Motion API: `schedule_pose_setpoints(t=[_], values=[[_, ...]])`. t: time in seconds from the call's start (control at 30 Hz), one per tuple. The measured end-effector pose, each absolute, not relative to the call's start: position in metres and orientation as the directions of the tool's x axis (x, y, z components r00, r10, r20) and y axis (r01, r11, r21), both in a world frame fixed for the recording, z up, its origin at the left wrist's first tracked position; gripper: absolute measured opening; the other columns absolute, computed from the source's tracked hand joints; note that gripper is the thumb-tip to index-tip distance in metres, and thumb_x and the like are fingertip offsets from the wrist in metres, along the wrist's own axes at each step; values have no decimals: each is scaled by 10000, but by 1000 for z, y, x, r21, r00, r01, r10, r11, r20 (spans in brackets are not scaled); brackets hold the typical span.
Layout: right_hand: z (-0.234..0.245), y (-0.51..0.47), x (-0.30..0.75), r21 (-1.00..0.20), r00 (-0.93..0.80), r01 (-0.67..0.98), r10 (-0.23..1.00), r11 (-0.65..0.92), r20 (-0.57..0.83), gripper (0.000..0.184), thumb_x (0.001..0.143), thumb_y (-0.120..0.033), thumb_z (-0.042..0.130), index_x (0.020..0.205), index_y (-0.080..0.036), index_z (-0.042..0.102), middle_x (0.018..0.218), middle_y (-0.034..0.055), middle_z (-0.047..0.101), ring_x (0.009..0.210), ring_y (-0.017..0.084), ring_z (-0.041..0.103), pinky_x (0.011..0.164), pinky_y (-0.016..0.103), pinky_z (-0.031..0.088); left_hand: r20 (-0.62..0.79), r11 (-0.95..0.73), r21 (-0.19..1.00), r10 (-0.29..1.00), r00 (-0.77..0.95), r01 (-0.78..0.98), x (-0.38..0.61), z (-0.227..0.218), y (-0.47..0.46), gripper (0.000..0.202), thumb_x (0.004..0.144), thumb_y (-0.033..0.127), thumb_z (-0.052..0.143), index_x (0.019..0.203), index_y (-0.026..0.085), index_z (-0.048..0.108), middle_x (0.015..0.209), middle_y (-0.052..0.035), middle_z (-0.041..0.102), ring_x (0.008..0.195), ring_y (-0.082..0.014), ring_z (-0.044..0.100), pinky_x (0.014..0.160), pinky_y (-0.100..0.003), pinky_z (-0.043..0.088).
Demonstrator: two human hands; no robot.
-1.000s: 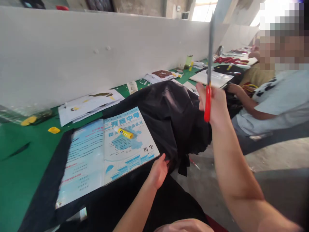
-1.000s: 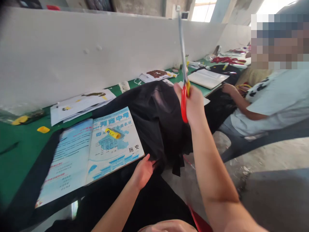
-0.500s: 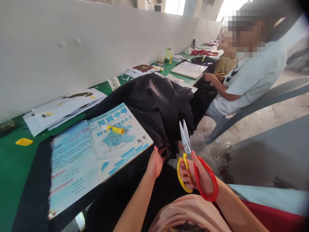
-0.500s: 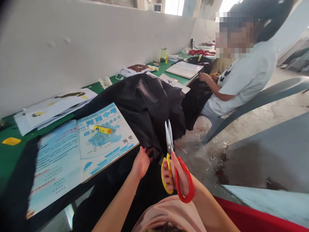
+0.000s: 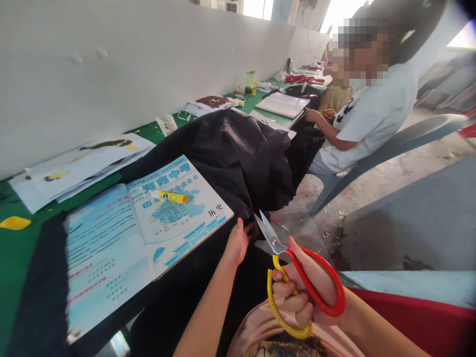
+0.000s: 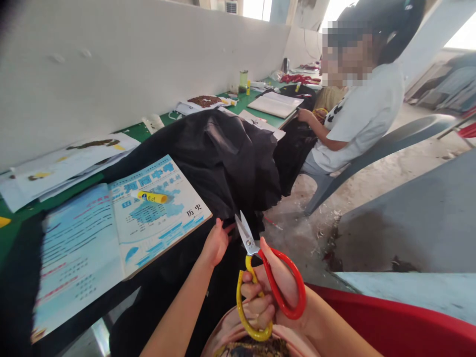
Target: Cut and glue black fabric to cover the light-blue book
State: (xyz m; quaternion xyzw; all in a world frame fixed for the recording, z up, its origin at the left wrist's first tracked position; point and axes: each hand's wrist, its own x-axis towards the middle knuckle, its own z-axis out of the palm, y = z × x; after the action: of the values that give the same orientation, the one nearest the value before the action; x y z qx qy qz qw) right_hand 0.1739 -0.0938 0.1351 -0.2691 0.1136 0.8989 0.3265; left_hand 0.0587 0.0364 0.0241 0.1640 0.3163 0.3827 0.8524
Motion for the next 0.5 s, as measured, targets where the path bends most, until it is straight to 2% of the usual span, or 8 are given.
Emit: schedule_pose_setpoints(t=[0.23,0.5], values=[[124,-87,167,33,-643,-650,527,-759,-556,562,755,-747,360,738,-189,424,562,-61,342,389,28,179,392,132,173,-296,585,564,802,519,-582,61,21,36,425,780,518,611,1005,157,599,1108,-118,650,1078,-270,576,952,-421,404],[119,-61,158,5,-603,-693,576,-721,-553,557,739,-743,404,700,-188,382,556,-66,300,402,29,203,376,128,178,-249,529,610,835,491,-590,58,21,30,434,810,506,580,1021,129,614,1114,-128,649,1109,-256,559,1002,-404,358]])
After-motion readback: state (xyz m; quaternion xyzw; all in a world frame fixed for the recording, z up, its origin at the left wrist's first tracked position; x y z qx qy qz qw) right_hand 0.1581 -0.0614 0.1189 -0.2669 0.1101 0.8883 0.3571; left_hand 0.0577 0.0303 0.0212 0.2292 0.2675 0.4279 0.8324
